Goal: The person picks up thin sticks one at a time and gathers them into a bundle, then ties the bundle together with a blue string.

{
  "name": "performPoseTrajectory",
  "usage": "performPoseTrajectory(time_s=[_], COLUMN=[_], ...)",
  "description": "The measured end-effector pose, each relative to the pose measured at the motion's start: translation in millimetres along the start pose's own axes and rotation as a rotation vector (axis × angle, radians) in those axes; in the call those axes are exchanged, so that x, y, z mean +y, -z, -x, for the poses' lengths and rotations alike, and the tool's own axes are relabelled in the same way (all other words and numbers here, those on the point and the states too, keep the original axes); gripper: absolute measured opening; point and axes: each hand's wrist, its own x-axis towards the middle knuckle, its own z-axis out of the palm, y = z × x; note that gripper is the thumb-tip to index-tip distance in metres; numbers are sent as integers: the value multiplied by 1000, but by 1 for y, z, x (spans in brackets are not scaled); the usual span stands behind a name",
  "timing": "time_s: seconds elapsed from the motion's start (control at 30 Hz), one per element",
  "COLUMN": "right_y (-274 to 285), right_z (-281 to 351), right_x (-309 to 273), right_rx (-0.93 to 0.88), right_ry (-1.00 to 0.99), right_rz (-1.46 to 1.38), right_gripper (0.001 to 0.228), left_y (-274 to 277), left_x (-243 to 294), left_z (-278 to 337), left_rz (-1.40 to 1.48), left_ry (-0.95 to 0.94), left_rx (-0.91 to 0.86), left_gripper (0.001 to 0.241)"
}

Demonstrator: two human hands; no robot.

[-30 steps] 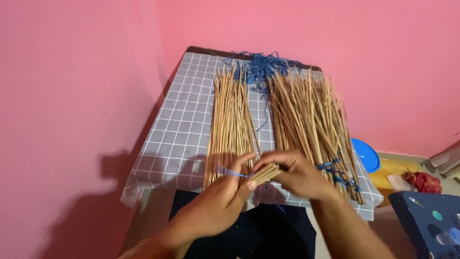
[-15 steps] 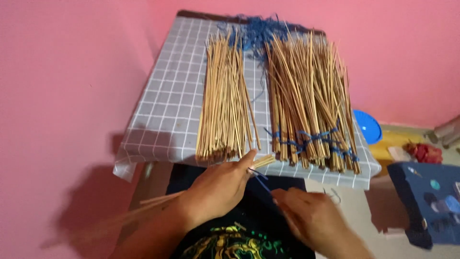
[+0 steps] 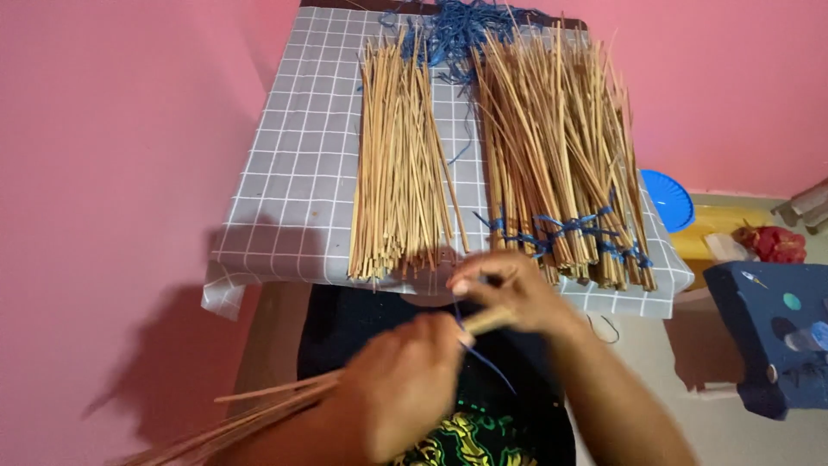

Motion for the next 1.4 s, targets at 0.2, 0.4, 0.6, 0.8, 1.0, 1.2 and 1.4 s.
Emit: performPoseTrajectory(time_s=[0.2, 0.4, 0.6, 0.8, 1.0, 1.2, 1.4], right_y=[-89, -4, 20, -88, -44, -21, -55], right_z=[36, 40, -1, 33, 32, 21, 37], right_x=[-30, -86, -100, -30, -68, -81, -58], right_rx=[189, -338, -358, 203, 136, -269, 132], right_ry=[116, 248, 106, 166, 545, 55, 39], right_rz=[463, 1050, 179, 284, 1145, 443, 343], right_gripper=[16, 34, 20, 34, 18, 23, 16], left_y=[12, -48, -24, 3, -12, -11, -32], left_x=[-53, -34, 1, -43, -47, -33, -33], left_z=[-30, -9, 15, 1, -1, 2, 0], left_rz=[128, 150, 355, 214, 237, 190, -330], left_ry=[219, -186, -381, 159, -1, -210, -314], left_rx=[-198, -339, -279, -15, -133, -282, 265], left_gripper=[20, 26, 29, 11, 14, 23, 13])
